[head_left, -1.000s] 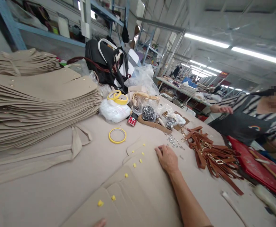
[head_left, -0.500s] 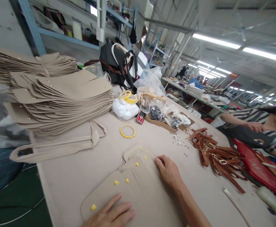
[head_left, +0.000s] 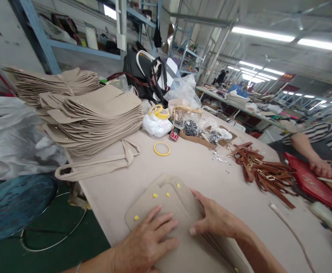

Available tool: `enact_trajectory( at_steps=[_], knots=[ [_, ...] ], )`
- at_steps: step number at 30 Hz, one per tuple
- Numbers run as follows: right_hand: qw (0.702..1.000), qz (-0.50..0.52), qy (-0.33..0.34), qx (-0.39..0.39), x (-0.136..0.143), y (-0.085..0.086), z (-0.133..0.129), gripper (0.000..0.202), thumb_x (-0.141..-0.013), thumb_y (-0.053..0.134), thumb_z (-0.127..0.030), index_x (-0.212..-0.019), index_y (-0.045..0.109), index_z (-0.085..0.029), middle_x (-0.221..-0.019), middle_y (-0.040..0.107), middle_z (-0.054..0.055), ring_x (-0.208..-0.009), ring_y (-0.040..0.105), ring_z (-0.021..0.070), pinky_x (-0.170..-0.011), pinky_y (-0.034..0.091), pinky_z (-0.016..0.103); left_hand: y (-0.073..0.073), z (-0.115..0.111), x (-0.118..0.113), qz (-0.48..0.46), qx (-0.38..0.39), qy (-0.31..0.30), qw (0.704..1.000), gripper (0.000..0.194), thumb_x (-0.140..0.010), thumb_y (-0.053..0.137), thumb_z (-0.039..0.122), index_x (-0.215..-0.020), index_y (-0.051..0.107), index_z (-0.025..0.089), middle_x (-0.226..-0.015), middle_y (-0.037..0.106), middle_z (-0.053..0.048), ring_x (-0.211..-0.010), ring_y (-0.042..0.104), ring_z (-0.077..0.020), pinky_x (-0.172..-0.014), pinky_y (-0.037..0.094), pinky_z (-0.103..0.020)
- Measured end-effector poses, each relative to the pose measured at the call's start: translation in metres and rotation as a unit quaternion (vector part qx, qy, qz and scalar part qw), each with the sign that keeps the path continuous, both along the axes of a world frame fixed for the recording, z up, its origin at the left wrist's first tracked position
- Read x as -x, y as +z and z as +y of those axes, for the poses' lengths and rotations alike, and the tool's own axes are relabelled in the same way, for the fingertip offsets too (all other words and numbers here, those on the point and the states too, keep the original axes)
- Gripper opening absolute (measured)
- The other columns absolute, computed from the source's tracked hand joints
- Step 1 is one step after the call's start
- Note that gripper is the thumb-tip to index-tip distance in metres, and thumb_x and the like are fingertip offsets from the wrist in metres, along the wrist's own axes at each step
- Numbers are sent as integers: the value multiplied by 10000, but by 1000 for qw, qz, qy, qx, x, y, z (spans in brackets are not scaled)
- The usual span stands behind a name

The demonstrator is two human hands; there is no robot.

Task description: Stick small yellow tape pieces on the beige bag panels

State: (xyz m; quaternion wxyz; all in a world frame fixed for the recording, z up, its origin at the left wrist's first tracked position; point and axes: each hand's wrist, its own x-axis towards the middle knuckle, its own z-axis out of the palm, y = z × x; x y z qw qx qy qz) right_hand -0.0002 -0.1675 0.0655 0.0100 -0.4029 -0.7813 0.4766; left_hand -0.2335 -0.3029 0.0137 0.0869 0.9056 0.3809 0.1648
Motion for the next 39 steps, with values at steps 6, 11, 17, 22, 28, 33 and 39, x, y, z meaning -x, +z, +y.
enact_trajectory(
  at_steps=[6,11,17,22,28,33,39],
  knots=[
    [996,-57,-60,-26,12,-16,-49,1204,-472,745,-155,-1512,140,-200,-1339,564,122,-1103,599,271,-898,497,341,-53,9,-11,-80,-266,43,960,295,-849,641,304,-1139,591,302,-1293,573,-23,-1295,412,-232,-1168,114,-531],
    [994,-15,-6,-105,13,5,-56,1037,-537,586,-110,-1497,207,-217,-1143,694,56,-853,681,216,-721,536,271,-39,10,-14,-69,-314,55,945,388,-834,675,332,-1203,555,323,-1360,518,-18,-1274,447,-223,-1149,243,-493],
    [918,-119,29,-377,2,64,-51,958,-627,500,-94,-1500,196,-343,-1197,668,58,-890,691,276,-744,551,365,30,17,-12,-95,-369,74,922,430,-902,545,321,-1321,457,294,-1417,459,-54,-1374,307,-266,-1155,200,-524],
    [891,-209,19,-404,8,53,-57,940,-616,486,-35,-1495,243,-262,-1155,682,102,-885,688,281,-730,536,347,80,40,-22,-15,-257,137,957,673,-856,606,413,-1417,325,171,-1486,352,-135,-1398,245,-305,-1159,119,-540],
    [895,-293,-22,-335,8,46,-64,774,-673,596,-117,-1421,408,-178,-1074,690,152,-924,666,337,-799,513,434,88,78,-48,90,-138,83,983,695,-755,727,394,-1308,419,105,-1138,625,-144,-1125,543,-307,-1110,194,-549],
    [889,-149,-153,-405,-46,48,-72,659,-728,680,-376,-1347,500,-239,-1265,600,117,-1149,553,321,-970,438,479,82,100,-63,140,-87,54,985,258,-790,701,294,-948,563,143,-903,657,-88,-873,611,-257,-860,438,-416],
    [767,70,-555,-313,-126,-18,-115,726,-843,472,-602,-1462,302,-263,-1450,439,96,-1262,474,325,-1068,326,543,84,113,-64,145,-87,32,985,398,-723,778,319,-995,536,159,-952,624,-76,-899,574,-262,-791,428,-371]
  ],
)
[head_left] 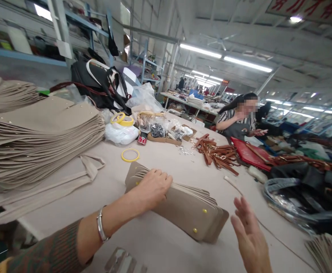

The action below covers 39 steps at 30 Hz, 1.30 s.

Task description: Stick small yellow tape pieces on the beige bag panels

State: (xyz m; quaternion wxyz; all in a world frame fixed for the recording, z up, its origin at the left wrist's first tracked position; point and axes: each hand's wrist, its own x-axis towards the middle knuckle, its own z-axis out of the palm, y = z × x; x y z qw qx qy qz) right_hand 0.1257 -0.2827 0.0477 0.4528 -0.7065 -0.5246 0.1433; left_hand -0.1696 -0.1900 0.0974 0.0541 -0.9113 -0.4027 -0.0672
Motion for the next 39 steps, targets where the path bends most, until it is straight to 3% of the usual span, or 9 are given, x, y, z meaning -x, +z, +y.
enact_trajectory(
  at_steps=[3,6,12,18,25,30,33,36,39],
  knots=[
    [986,163,-13,6,-6,-38,-9,712,-900,377,-592,-1499,192,-254,-1512,349,105,-1361,363,298,-1113,264,524,1,-3,2,-6,7,-15,1000,394,-732,774,308,-1012,527,182,-968,611,-61,-910,555,-254,-819,409,-369],
    [975,222,18,-14,15,-56,-4,699,-928,296,-580,-1512,114,-241,-1553,260,110,-1410,269,269,-1125,242,505,2,-9,5,-16,17,-20,1000,360,-762,745,312,-1018,522,191,-969,598,-60,-909,542,-254,-828,397,-377],
    [976,183,98,-73,65,-47,8,718,-914,361,-569,-1499,173,-198,-1536,288,132,-1404,272,279,-1138,209,485,-1,-20,9,-22,1,-24,999,421,-761,736,282,-1097,498,193,-985,584,-55,-915,526,-246,-851,387,-375],
    [972,180,125,-85,67,-51,7,710,-923,356,-544,-1493,194,-152,-1526,301,156,-1393,289,300,-1135,199,517,-3,-21,10,-19,-6,-22,1000,425,-783,705,266,-1139,484,192,-982,588,-61,-924,532,-247,-853,382,-374],
    [974,96,175,-104,76,-47,10,717,-926,311,-555,-1500,180,-145,-1547,257,131,-1425,213,288,-1155,158,505,-7,-19,7,-21,-14,-12,1000,535,-758,734,317,-1195,453,185,-1021,581,-66,-957,530,-256,-849,377,-373],
    [975,118,167,-82,87,-48,13,918,-816,507,-602,-1509,97,-161,-1556,219,147,-1415,234,311,-1125,255,489,-10,-19,6,-20,-19,-11,1000,562,-761,736,306,-1222,441,181,-1041,584,-68,-962,532,-255,-833,381,-371],
    [980,146,132,-33,90,-45,12,1079,-717,645,-572,-1508,15,-195,-1507,317,171,-1305,427,326,-1005,428,459,-8,-22,7,-24,-17,-10,1000,483,-774,723,283,-1178,477,181,-1028,597,-67,-956,543,-252,-825,392,-368],
    [990,111,82,21,92,-40,10,1038,-683,670,-577,-1496,132,-219,-1388,475,151,-1176,543,335,-928,486,452,-2,-25,17,-42,-3,-23,999,479,-765,735,342,-1157,508,190,-1013,614,-55,-946,559,-248,-841,406,-364],
    [995,61,55,63,90,-40,10,970,-665,638,-652,-1463,264,-245,-1274,560,124,-1115,573,350,-918,487,469,3,-19,46,-104,19,-10,994,687,-697,747,550,-1234,500,200,-1033,632,-61,-991,562,-260,-957,371,-407]
  ],
)
